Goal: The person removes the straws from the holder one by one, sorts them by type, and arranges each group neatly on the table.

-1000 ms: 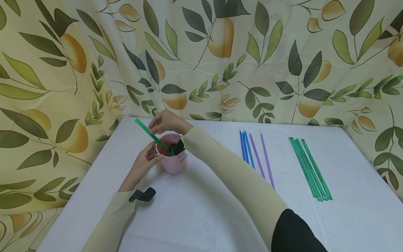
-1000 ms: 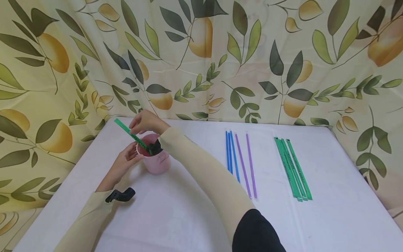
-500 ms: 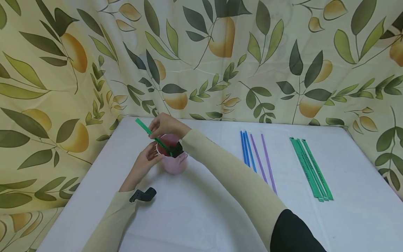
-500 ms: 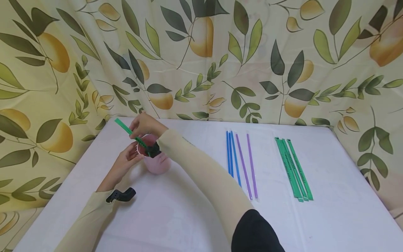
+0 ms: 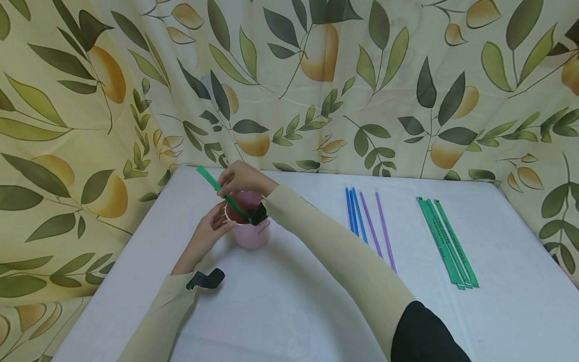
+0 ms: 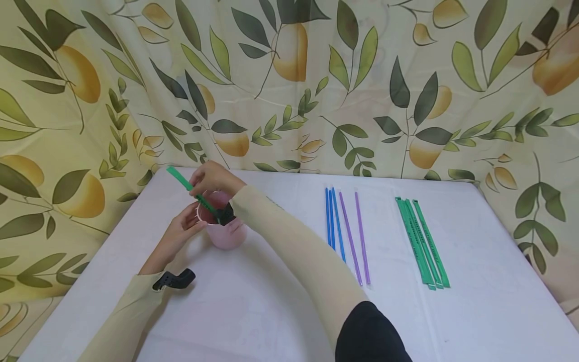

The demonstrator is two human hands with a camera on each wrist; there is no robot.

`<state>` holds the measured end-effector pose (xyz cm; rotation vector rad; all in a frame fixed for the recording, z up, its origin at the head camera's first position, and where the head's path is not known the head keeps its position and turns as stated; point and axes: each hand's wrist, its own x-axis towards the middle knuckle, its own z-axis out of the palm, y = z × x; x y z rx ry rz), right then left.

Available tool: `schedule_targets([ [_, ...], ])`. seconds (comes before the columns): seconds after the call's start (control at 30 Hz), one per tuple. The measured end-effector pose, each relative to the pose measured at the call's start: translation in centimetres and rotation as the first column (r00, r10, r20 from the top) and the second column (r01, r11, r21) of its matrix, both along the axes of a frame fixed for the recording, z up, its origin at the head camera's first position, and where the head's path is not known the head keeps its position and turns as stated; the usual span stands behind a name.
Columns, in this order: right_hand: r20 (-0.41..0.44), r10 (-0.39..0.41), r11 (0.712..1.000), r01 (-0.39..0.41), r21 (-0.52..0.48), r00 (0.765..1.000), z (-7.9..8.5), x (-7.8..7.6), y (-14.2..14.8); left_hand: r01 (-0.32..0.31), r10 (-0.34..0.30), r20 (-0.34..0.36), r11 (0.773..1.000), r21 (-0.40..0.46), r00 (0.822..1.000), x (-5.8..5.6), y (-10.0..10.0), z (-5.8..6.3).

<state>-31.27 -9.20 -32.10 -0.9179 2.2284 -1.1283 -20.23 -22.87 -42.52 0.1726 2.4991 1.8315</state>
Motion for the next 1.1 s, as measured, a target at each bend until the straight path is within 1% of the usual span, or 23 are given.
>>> schedule_targets([
  [0.2,0.035,-0.032,0.997,0.034,-0.066,0.999,0.9,-0.1,0.6,-0.004,0.004,-0.002,1.000,0.004,1.000,-0.1,0.0,-0.1],
  [0.43,0.013,-0.044,0.995,0.045,-0.092,0.999,2.4,-0.6,1.2,-0.001,0.002,-0.007,1.000,0.014,1.000,0.0,0.1,0.0],
  [0.57,-0.017,-0.057,0.993,0.055,-0.105,0.998,3.8,-0.7,1.2,-0.004,0.004,-0.005,1.000,0.010,1.000,0.0,0.2,0.0],
  [0.73,-0.070,-0.067,0.992,0.059,-0.109,0.995,6.1,-0.4,1.4,-0.013,0.013,-0.009,1.000,0.001,1.000,0.1,0.2,0.0],
  [0.9,-0.128,-0.050,0.992,0.035,-0.120,0.990,8.2,-0.2,1.6,-0.028,0.027,-0.012,1.000,-0.009,1.000,0.1,0.3,0.0],
  [1.1,-0.197,-0.039,0.995,0.019,-0.099,0.980,10.5,0.3,2.1,-0.036,0.036,-0.004,0.999,-0.011,0.999,0.1,0.3,0.0],
])
